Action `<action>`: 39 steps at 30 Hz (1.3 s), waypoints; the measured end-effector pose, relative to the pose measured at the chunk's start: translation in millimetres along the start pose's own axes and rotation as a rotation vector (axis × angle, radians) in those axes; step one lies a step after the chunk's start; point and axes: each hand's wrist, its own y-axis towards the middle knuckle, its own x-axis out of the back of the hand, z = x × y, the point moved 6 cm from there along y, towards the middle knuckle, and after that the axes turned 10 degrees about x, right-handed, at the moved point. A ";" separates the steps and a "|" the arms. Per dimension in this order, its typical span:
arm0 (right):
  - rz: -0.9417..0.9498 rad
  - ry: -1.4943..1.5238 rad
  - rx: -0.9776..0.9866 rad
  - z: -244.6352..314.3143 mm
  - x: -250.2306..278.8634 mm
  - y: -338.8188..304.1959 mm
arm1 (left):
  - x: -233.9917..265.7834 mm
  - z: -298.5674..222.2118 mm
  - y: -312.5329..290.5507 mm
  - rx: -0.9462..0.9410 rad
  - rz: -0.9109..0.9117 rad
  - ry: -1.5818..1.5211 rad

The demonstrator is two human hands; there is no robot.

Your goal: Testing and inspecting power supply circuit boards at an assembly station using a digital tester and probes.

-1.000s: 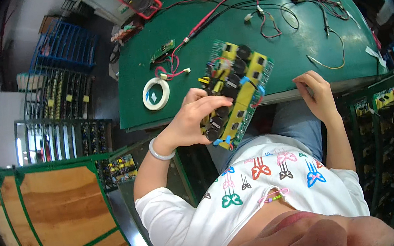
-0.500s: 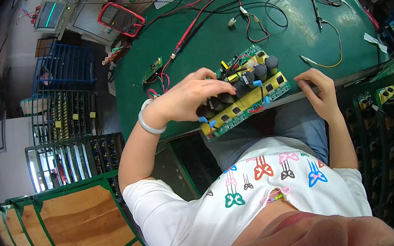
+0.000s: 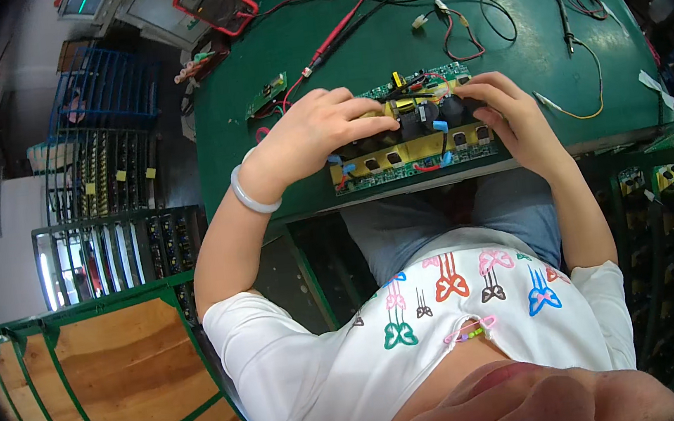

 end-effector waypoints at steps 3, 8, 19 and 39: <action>0.034 -0.034 0.051 -1.4 -5.1 5.9 | 1.7 4.5 -4.8 0.006 -0.062 0.078; 0.028 -0.089 0.084 -4.6 -13.7 13.0 | 1.5 14.4 -14.6 0.019 -0.143 0.145; 0.086 -0.131 0.129 6.5 -9.2 66.5 | 4.0 86.8 -105.9 0.559 -0.356 -0.086; 0.486 -0.071 0.178 -28.0 -64.7 110.4 | -27.5 116.1 -50.6 0.725 -0.430 -0.961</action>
